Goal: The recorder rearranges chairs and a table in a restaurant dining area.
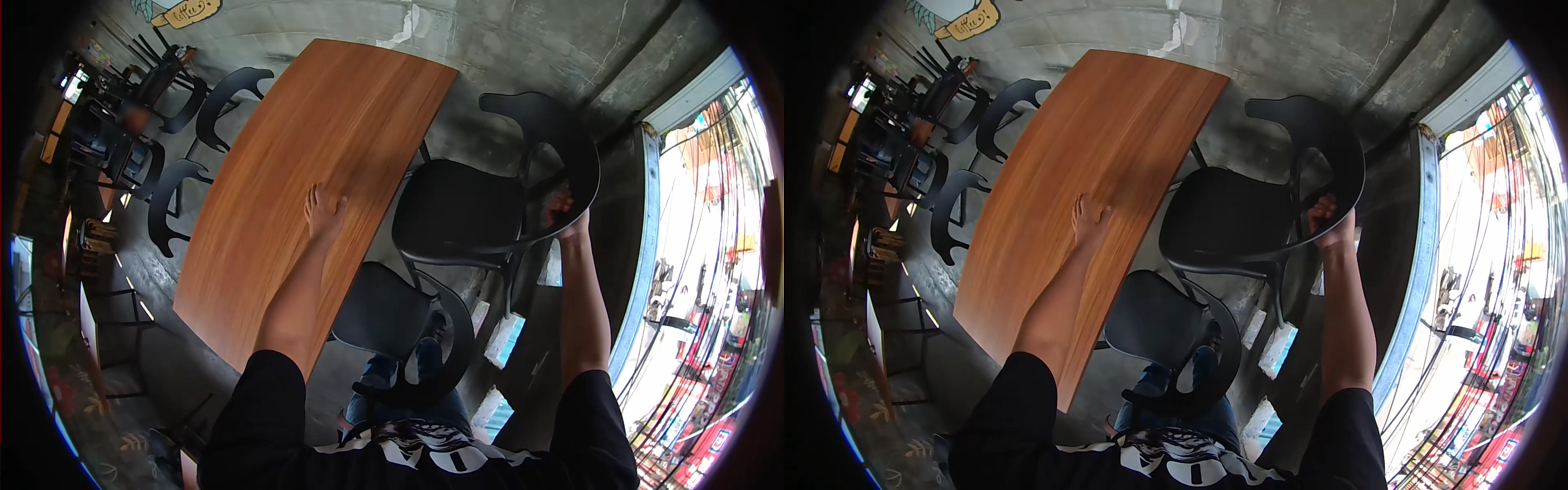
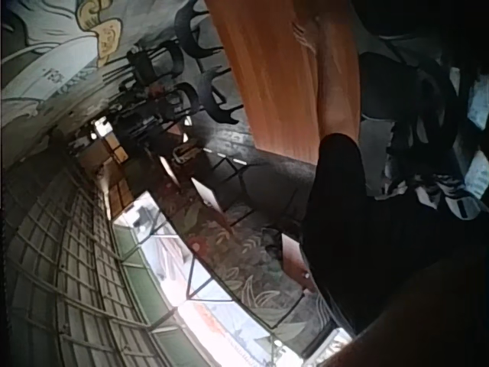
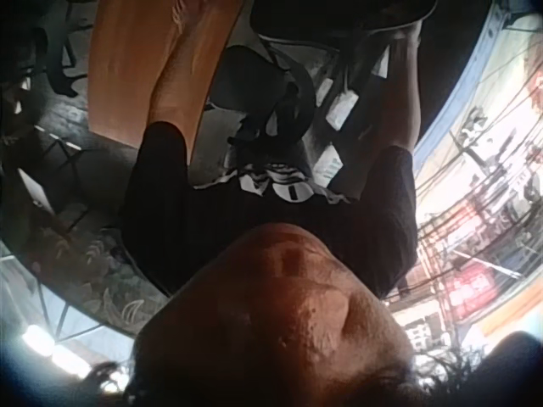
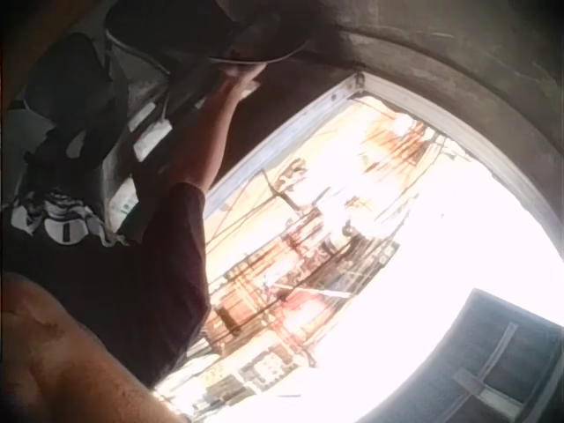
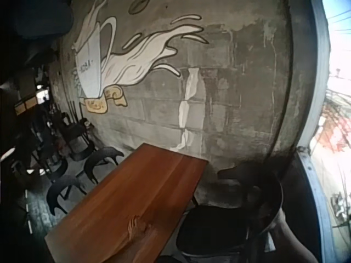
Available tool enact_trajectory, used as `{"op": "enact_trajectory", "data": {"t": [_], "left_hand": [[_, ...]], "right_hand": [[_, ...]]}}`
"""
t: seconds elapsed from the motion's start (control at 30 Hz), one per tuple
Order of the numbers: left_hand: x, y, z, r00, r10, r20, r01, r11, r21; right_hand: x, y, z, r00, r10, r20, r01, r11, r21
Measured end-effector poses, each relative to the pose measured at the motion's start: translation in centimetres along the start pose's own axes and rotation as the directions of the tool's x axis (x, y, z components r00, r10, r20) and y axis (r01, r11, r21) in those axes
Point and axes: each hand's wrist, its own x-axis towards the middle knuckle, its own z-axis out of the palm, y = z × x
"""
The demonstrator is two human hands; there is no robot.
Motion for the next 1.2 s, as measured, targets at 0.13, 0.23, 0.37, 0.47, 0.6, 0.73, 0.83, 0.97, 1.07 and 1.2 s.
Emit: {"op": "enact_trajectory", "data": {"t": [0.13,0.23,0.37,0.47,0.6,0.73,0.83,0.97,1.07,1.2], "left_hand": [[-3.3,-2.5,3.5,0.999,0.035,0.022,-0.038,0.984,0.176],[-3.2,-0.7,3.1,0.993,0.113,0.022,-0.114,0.951,0.288],[-3.1,-1.6,2.7,0.99,0.143,-0.022,-0.131,0.95,0.282],[-3.4,-2.0,2.8,0.988,0.151,-0.026,-0.137,0.948,0.286],[-3.2,-2.0,3.5,0.984,0.17,-0.05,-0.147,0.943,0.3],[-3.4,-3.0,3.0,0.984,0.166,-0.057,-0.14,0.937,0.319],[-3.3,-2.2,3.1,0.986,0.153,-0.058,-0.126,0.936,0.328],[-3.3,-1.1,4.3,0.978,0.195,-0.072,-0.17,0.95,0.263],[-3.1,-1.2,4.4,0.976,0.204,-0.076,-0.179,0.95,0.256],[-3.6,-2.6,3.0,0.974,0.206,-0.092,-0.171,0.941,0.292]], "right_hand": [[3.7,3.4,1.0,1.0,0.026,-0.015,-0.027,0.999,-0.046],[5.0,4.3,1.7,0.999,0.032,-0.012,-0.032,0.999,-0.039],[7.4,8.2,4.0,0.981,-0.029,-0.191,0.009,0.994,-0.106],[8.5,10.3,4.3,0.97,-0.066,-0.235,0.035,0.99,-0.136],[12.0,10.7,-0.7,0.999,-0.004,-0.041,0.001,0.998,-0.07],[14.9,13.6,-8.4,0.974,0.068,0.216,-0.092,0.99,0.103],[17.2,15.7,-15.1,0.824,0.043,0.565,-0.209,0.95,0.232],[18.5,17.7,-24.6,0.805,0.035,0.592,-0.242,0.931,0.274],[18.2,18.3,-28.5,0.764,0.026,0.645,-0.285,0.91,0.301],[15.9,21.4,-29.6,0.729,0.002,0.684,-0.29,0.907,0.306]]}}
